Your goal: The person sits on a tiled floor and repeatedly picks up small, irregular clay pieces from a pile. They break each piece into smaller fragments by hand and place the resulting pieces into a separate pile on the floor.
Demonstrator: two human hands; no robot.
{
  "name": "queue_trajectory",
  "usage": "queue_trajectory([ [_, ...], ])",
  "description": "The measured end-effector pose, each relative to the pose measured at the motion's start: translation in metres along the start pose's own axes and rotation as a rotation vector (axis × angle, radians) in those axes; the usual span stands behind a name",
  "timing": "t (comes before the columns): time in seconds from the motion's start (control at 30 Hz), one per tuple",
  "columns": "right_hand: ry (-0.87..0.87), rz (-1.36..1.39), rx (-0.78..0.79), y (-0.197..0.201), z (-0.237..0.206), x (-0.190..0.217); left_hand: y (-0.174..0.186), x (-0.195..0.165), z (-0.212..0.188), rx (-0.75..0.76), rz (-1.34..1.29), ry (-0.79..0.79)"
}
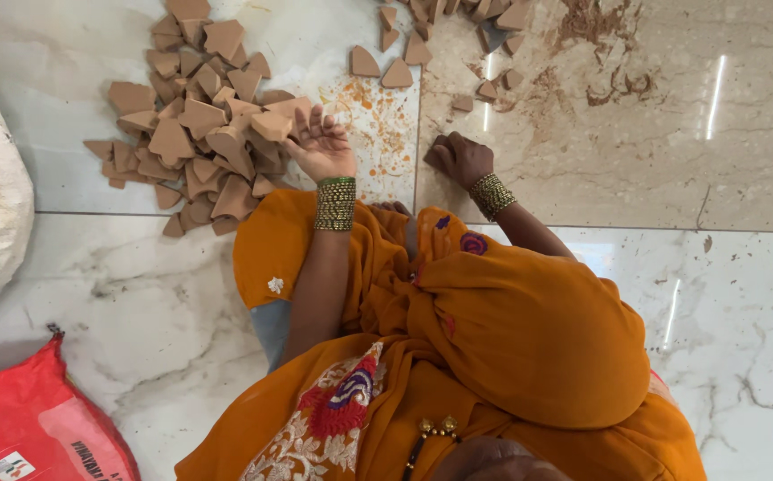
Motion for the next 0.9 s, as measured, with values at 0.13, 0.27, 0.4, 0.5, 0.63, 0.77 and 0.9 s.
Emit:
queue_trajectory([
  [0.13, -0.023, -0.033, 0.011, 0.0, 0.002, 0.001, -0.001, 0.006, -0.01, 0.036, -0.057, 0.031],
  [0.27, -0.042, -0.045, 0.012, -0.003, 0.002, 0.003, -0.01, 0.005, -0.014, 0.046, 0.045, -0.022],
  [0.4, -0.051, -0.034, 0.008, -0.006, 0.0, 0.003, -0.015, 0.014, -0.021, -0.083, 0.227, -0.025],
  [0.5, -0.017, -0.017, 0.0, -0.008, 0.0, 0.003, -0.014, 0.034, -0.036, -0.116, 0.337, 0.11],
  [0.63, -0.047, -0.027, 0.022, -0.008, 0.001, 0.003, -0.012, 0.065, -0.042, -0.177, 0.638, 0.375],
  [0.77, -0.042, -0.004, 0.034, -0.009, 0.001, 0.004, -0.021, 0.084, 0.003, -0.083, 0.923, 0.258],
  [0.9, -0.053, -0.001, 0.036, -0.009, 0.001, 0.006, -0.038, 0.075, 0.051, 0.249, 1.956, -0.134],
])
Point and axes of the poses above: each hand's wrist, its own z-axis towards the middle knuckle, its own y-axis out of the back of the hand, x = y × z, the point moved 1 cm from there along z, towards the middle knuckle, and after that the axes turned 14 degrees about x, right-handed, at the moved point
